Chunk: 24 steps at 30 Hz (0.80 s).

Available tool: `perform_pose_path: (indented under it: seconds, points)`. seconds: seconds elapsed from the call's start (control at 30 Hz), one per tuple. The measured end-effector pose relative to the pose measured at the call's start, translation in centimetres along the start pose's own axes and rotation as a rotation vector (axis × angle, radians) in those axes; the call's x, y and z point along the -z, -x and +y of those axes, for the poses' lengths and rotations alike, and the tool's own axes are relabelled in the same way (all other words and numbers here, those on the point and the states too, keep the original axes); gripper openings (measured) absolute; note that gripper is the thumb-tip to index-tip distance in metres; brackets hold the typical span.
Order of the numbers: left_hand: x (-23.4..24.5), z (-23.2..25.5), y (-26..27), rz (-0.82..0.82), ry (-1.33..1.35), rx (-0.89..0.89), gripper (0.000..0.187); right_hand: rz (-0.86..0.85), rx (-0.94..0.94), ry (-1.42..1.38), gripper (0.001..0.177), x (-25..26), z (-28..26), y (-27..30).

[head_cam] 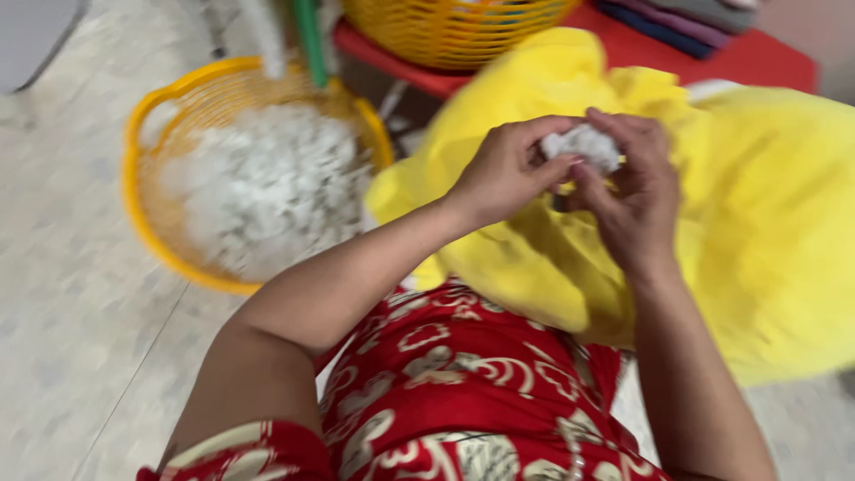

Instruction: The person repeatedly takes handfuls of white stuffing from a yellow basket and pushes them into the opening of a large yellow plush toy. The person continues to add stuffing by hand throughout the clip.

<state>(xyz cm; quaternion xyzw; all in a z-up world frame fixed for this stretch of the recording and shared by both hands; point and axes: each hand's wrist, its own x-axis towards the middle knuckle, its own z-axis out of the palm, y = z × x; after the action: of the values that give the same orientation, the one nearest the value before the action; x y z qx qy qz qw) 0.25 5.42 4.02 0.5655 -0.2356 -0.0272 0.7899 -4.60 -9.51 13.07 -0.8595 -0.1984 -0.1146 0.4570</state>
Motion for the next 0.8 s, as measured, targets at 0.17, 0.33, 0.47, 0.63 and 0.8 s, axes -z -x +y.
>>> perform_pose_path:
  seconds: [0.17, 0.33, 0.47, 0.63, 0.8]
  points:
    - [6.9, 3.8, 4.6, 0.16, -0.224, 0.101, 0.031, -0.261, -0.002, -0.186, 0.03, -5.1, -4.3, -3.3]
    - [14.5, 5.2, 11.7, 0.309, -0.137, 0.041, 0.016, -0.506, 0.223, 0.126, 0.023, -12.3, -4.9, -5.0]
    - [19.0, 5.8, 16.3, 0.505, -0.214, 0.104, 0.016, -0.642, 0.268, 0.103, 0.018, -18.2, -5.2, -6.0]
    - [23.2, 3.5, 20.2, 0.679, -0.461, 0.253, 0.021, -0.724, 0.306, 0.076, 0.016, -24.2, -5.1, -6.3]
    - [27.9, 0.1, 24.0, 0.85, -0.97, 0.208, 0.025, -0.763, 0.325, 0.143, 0.017, -26.2, -4.1, -6.6]
